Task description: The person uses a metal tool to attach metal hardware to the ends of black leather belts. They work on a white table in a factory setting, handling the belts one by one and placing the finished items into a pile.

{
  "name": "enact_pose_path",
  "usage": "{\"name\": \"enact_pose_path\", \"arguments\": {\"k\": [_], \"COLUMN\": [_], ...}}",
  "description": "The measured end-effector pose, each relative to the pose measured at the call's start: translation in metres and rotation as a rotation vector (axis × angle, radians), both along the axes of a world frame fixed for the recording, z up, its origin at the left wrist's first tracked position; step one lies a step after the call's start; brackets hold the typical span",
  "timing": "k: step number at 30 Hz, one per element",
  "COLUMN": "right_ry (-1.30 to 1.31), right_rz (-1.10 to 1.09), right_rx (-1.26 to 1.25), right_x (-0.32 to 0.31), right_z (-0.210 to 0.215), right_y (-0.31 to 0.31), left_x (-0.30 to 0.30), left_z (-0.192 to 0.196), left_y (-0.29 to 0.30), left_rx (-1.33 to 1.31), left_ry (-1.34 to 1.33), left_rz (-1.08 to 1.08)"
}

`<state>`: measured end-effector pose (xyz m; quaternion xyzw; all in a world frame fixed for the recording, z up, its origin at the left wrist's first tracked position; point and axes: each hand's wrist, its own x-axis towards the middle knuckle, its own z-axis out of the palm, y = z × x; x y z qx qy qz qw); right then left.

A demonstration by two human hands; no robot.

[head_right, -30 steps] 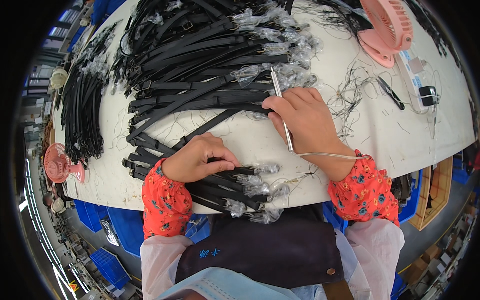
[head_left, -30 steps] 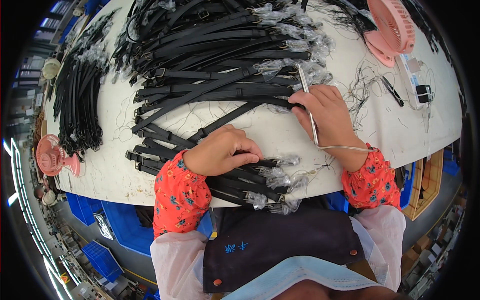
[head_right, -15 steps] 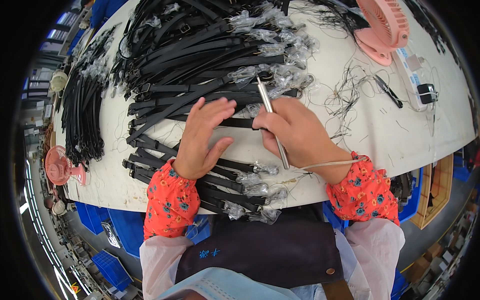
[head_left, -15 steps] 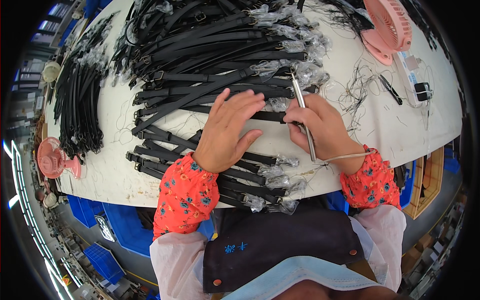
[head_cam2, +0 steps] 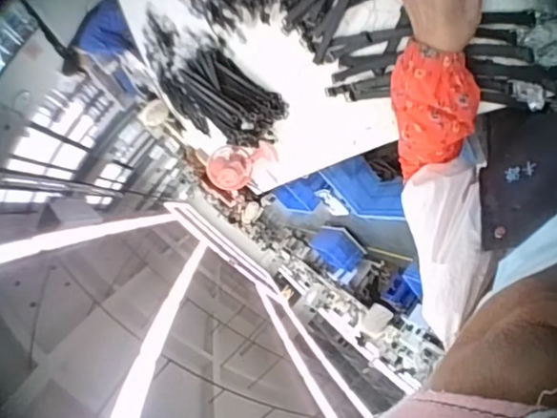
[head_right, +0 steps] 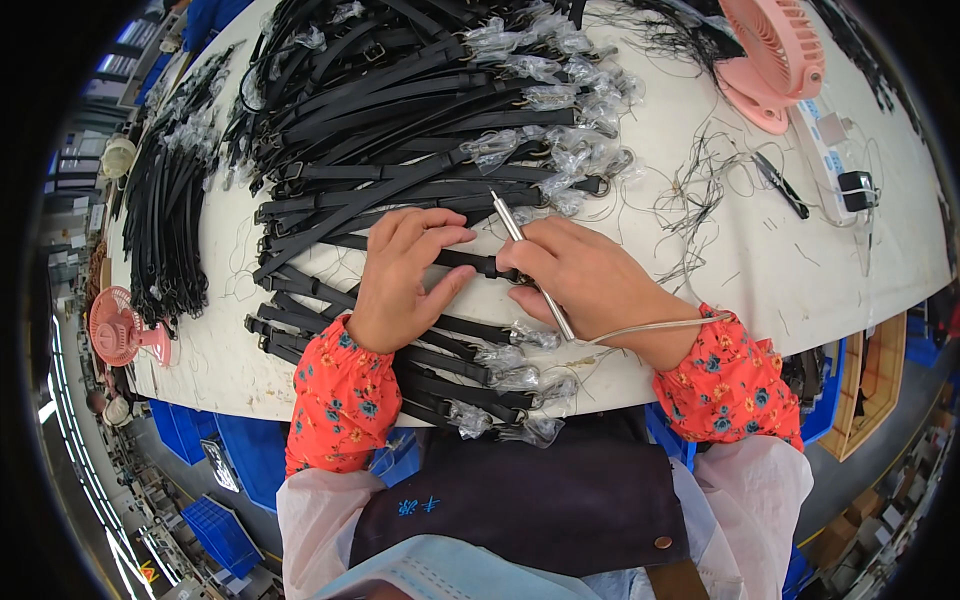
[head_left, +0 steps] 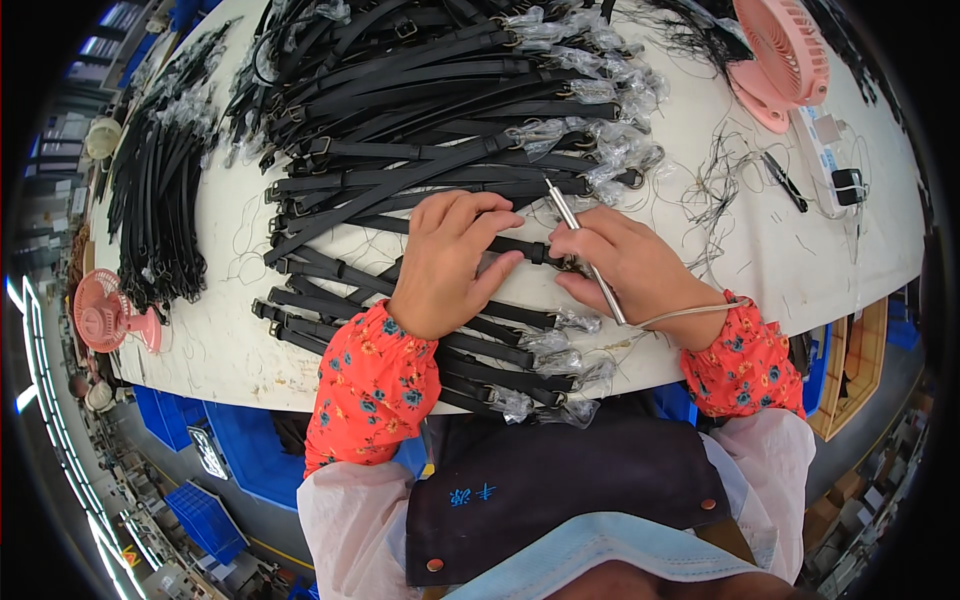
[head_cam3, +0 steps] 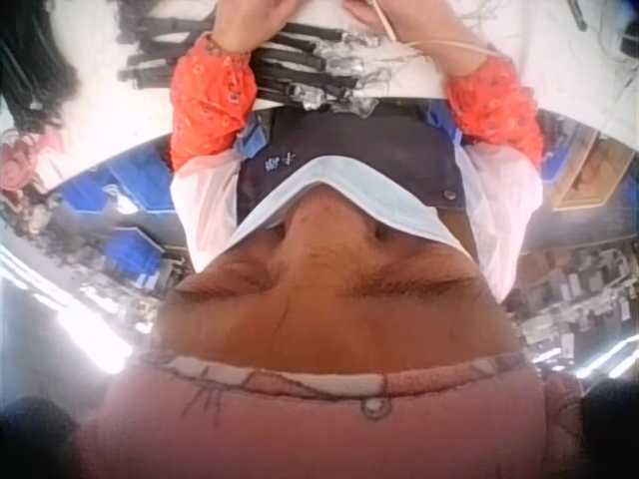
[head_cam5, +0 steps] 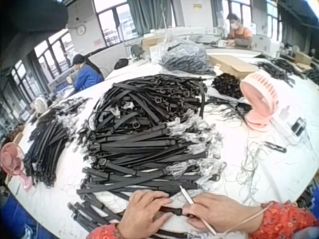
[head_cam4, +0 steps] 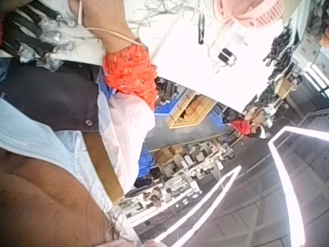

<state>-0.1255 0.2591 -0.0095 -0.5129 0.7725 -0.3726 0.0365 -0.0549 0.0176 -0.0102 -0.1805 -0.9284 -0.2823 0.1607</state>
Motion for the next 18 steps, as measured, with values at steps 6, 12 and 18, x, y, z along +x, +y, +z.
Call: {"name": "enact_pose_path", "arguments": {"k": [6,12,18], "right_ry": [-0.139,-0.211,-0.037], "right_rz": [0.016,0.005,0.006], "right_rx": [-0.010,0.022,0.046], "right_x": [0.003,0.000,-0.006], "right_z": [-0.004,0.003,0.006], "right_y": [0.000,0.002,0.004], "left_x": [0.002,0.003,0.003], "left_z": [-0.003,0.000,0.011], "left_y": [0.009,-0.006,-0.035], "left_rx": [-0.019,0.080,-0.103], "left_ry": [-0.134,-0.236,-0.229], "left_rz": [-0.117,-0.017,0.078]}}
